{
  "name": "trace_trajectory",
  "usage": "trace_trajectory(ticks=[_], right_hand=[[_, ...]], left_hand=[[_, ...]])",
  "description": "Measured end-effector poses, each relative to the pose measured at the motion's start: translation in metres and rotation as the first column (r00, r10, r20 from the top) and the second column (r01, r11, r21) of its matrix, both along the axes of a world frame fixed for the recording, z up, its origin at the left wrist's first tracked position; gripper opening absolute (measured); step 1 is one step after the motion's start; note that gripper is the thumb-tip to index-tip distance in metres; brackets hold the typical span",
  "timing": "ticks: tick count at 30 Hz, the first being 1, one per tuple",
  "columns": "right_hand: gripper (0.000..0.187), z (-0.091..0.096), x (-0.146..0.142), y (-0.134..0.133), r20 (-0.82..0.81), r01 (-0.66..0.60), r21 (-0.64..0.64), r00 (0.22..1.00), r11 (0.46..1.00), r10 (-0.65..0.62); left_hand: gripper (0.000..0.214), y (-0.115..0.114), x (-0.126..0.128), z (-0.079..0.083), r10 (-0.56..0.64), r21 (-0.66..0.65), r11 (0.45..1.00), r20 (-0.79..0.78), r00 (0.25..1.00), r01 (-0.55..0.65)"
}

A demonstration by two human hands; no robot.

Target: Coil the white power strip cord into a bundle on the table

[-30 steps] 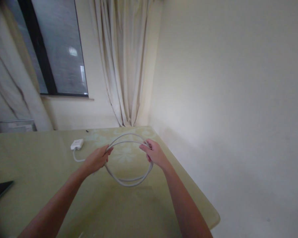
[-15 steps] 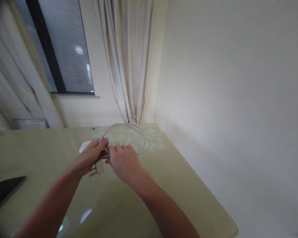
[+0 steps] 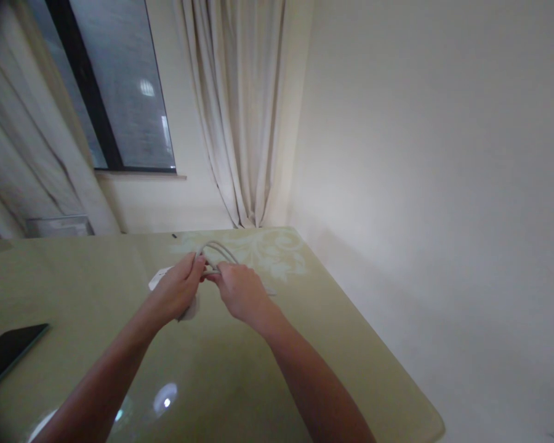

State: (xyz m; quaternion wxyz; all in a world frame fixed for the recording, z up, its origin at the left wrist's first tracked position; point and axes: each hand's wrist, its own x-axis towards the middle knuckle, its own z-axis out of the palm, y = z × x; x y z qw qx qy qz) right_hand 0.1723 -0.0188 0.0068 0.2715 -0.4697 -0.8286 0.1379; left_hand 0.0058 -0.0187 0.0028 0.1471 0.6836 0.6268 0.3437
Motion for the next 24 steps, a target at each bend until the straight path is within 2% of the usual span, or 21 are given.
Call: trace_trajectory(ticks=[3, 6, 9, 12, 14, 17, 19, 21, 24], right_hand=[[0.025, -0.003, 0.002, 0.006, -0.238, -0.057, -0.073, 0.97, 0.996, 0.038], [0.024, -0.008, 0.003, 0.014, -0.435, -0.13, -0.154, 0.899, 0.979, 0.051], [0.031, -0.011, 0.002, 0.017, -0.489, -0.195, -0.183, 0.868, 0.964, 0.083], [0.027, -0.013, -0.002, 0.016, -0.478, -0.208, -0.193, 0.873, 0.959, 0.094], [0.023, -0.014, -0.005, 0.014, -0.549, -0.245, -0.292, 0.834, 0.924, 0.048], [0.024, -0.015, -0.008, 0.012, -0.724, -0.365, -0.503, 0.673, 0.783, -0.151], [0.03, -0.014, -0.01, 0.012, -0.778, -0.43, -0.543, 0.58, 0.721, -0.24], [0.041, -0.013, -0.009, 0.012, -0.784, -0.417, -0.533, 0.571, 0.736, -0.244], [0.05, -0.011, -0.004, 0.014, -0.76, -0.31, -0.481, 0.614, 0.82, -0.214]], left_hand=[[0.034, -0.007, 0.008, 0.004, 0.013, -0.019, 1.0, -0.185, 0.983, -0.017], [0.039, -0.015, 0.015, 0.005, 0.042, 0.038, 0.999, -0.289, 0.957, -0.032], [0.04, -0.027, 0.021, 0.007, 0.128, 0.138, 0.987, -0.404, 0.906, -0.079], [0.042, -0.042, 0.025, 0.012, 0.161, 0.233, 0.972, -0.527, 0.835, -0.04], [0.038, -0.05, 0.03, 0.016, 0.168, 0.268, 0.963, -0.566, 0.807, -0.013], [0.041, -0.056, 0.039, 0.02, 0.158, 0.249, 0.968, -0.543, 0.825, -0.022], [0.045, -0.057, 0.044, 0.021, 0.105, 0.178, 0.984, -0.488, 0.867, -0.018], [0.041, -0.055, 0.043, 0.023, 0.008, 0.114, 0.993, -0.392, 0.92, 0.04], [0.033, -0.048, 0.027, 0.028, -0.264, 0.03, 0.963, -0.11, 0.958, 0.268]])
